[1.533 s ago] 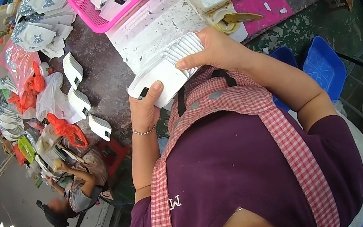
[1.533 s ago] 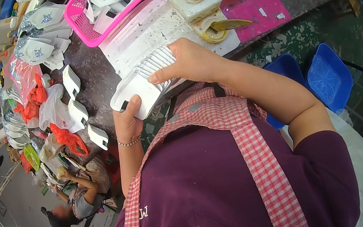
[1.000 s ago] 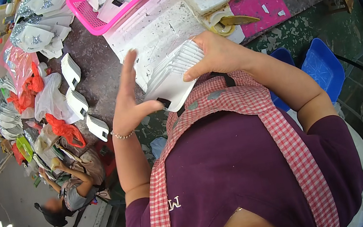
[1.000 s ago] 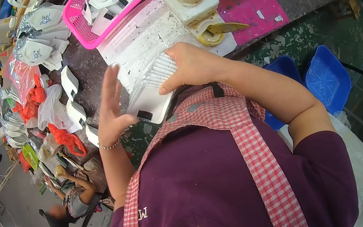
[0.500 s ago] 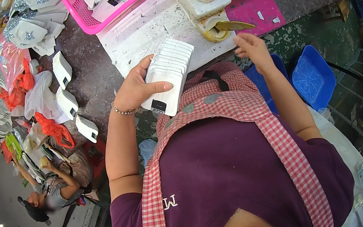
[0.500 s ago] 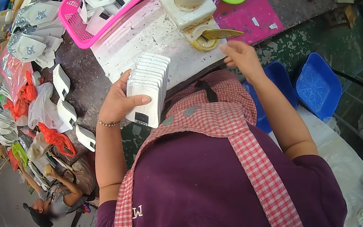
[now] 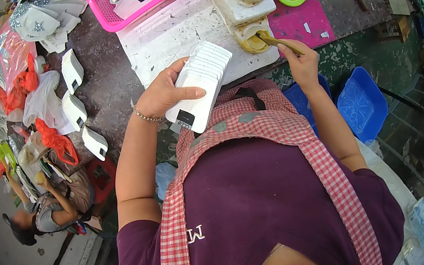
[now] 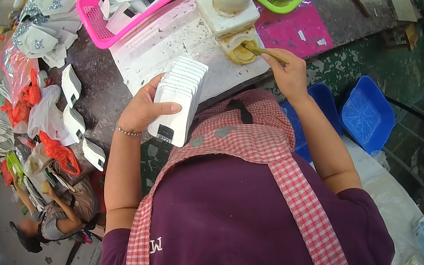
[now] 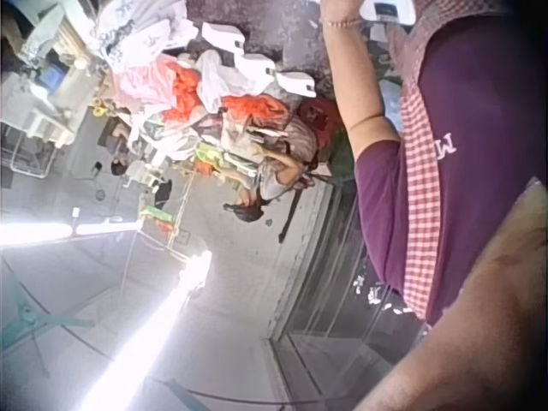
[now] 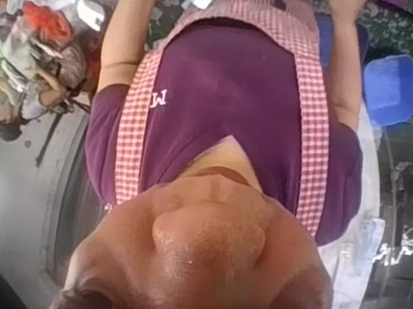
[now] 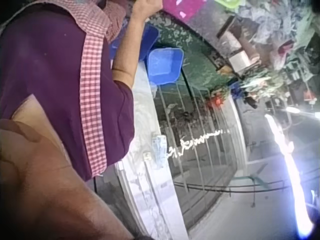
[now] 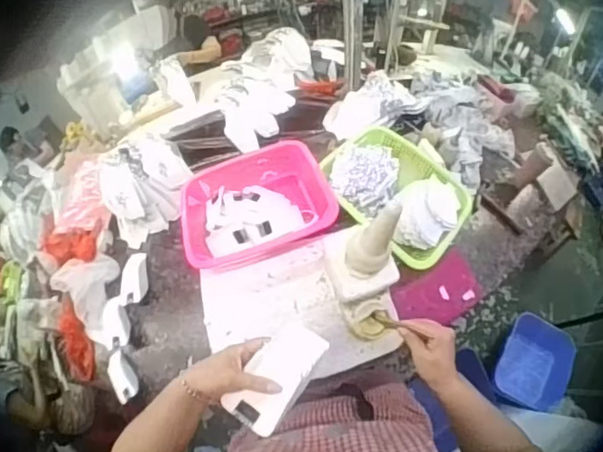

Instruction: The person applies glue to stacks of small white paper pieces using a brush and a squeeze bottle. They repeatedly dip the brush into the glue, coat the paper stacks, and place them into a pink basket. The workspace is cluttered with various craft materials and plastic baskets.

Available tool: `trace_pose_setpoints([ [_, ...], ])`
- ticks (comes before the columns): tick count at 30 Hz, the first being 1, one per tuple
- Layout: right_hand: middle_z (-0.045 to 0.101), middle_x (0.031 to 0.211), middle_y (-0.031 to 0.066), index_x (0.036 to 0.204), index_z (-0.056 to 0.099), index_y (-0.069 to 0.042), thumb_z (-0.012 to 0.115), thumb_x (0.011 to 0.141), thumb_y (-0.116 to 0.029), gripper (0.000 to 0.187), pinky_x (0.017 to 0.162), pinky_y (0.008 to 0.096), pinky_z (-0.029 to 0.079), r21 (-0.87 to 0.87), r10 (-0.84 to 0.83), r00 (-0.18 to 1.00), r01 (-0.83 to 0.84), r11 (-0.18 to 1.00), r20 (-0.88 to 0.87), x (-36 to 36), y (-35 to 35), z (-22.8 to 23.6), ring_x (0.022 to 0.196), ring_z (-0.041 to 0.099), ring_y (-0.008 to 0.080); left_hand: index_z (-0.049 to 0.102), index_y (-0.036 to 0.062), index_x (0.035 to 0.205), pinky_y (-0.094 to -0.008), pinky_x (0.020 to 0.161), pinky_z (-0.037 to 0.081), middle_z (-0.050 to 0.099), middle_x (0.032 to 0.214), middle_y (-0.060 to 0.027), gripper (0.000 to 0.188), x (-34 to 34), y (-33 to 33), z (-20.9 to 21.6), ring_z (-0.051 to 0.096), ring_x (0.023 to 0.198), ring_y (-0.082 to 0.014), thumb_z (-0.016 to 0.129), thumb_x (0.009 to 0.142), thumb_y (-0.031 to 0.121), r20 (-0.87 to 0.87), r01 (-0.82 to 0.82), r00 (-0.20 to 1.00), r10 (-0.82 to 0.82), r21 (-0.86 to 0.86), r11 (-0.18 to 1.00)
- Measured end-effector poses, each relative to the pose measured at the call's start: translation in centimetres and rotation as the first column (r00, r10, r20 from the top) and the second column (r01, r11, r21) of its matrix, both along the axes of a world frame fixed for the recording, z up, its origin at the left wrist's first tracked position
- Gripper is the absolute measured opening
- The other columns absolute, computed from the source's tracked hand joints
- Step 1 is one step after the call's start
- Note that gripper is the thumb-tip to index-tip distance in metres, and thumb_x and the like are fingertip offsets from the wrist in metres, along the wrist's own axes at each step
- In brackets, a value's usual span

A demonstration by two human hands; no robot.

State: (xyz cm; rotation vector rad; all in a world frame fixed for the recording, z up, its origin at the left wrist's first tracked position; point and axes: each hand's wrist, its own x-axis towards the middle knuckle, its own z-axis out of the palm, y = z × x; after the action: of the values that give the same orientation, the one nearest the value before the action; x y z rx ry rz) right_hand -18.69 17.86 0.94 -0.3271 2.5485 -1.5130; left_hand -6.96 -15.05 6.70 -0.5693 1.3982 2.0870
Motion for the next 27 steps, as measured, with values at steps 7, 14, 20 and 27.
trace_pose_setpoints([
  [7,0.072,0.093,0.0138,0.104,0.072,0.002,0.071,0.085,-0.001,0.019,0.078,0.0293,0.052,-0.247,0.183,0.977,-0.153,0.957,0.104,-0.1,-2.8,5.2,0.086,0.068,0.0195,0.047,-0.0022,0.139,-0.0287,0.097,0.048,0.065,0.12,-0.0079,0.082,-0.2,-0.5,0.5,0.063,0.107,-0.0145,0.086,0.066,0.003,0.011,0.02,1.0,-0.02,0.022,1.0],
  [14,0.071,0.102,0.0122,0.106,0.072,-0.003,0.071,0.077,0.003,0.03,0.08,0.0342,0.054,-0.079,0.666,0.623,-0.752,0.655,-0.409,-1.1,-8.1,11.0,0.091,0.068,0.0288,0.049,-0.0016,0.138,-0.0258,0.09,0.051,0.067,0.117,-0.0063,0.081,-0.5,-0.9,2.1,0.065,0.099,-0.0116,0.085,0.066,0.002,0.025,0.103,0.994,-0.104,0.031,0.994],
  [20,0.07,0.102,0.0113,0.105,0.072,-0.005,0.071,0.075,0.002,0.031,0.08,0.0357,0.055,0.038,0.793,0.463,-0.854,0.518,-0.396,-1.5,-7.9,11.6,0.092,0.068,0.0289,0.052,-0.0004,0.136,-0.0266,0.08,0.055,0.07,0.109,-0.0077,0.078,0.6,-1.7,2.3,0.067,0.09,-0.0122,0.088,0.067,0.008,0.0,0.082,0.997,-0.082,-0.001,0.997],
  [27,0.07,0.101,0.0105,0.104,0.071,-0.005,0.07,0.073,0.003,0.032,0.079,0.0364,0.055,-0.06,0.751,0.549,-0.82,0.57,-0.366,-1.5,-9.0,13.1,0.093,0.067,0.0284,0.054,-0.001,0.134,-0.0255,0.076,0.056,0.07,0.107,-0.0074,0.074,0.9,-2.1,2.6,0.068,0.085,-0.0111,0.086,0.067,0.006,0.01,0.087,0.996,-0.087,0.023,0.996],
])
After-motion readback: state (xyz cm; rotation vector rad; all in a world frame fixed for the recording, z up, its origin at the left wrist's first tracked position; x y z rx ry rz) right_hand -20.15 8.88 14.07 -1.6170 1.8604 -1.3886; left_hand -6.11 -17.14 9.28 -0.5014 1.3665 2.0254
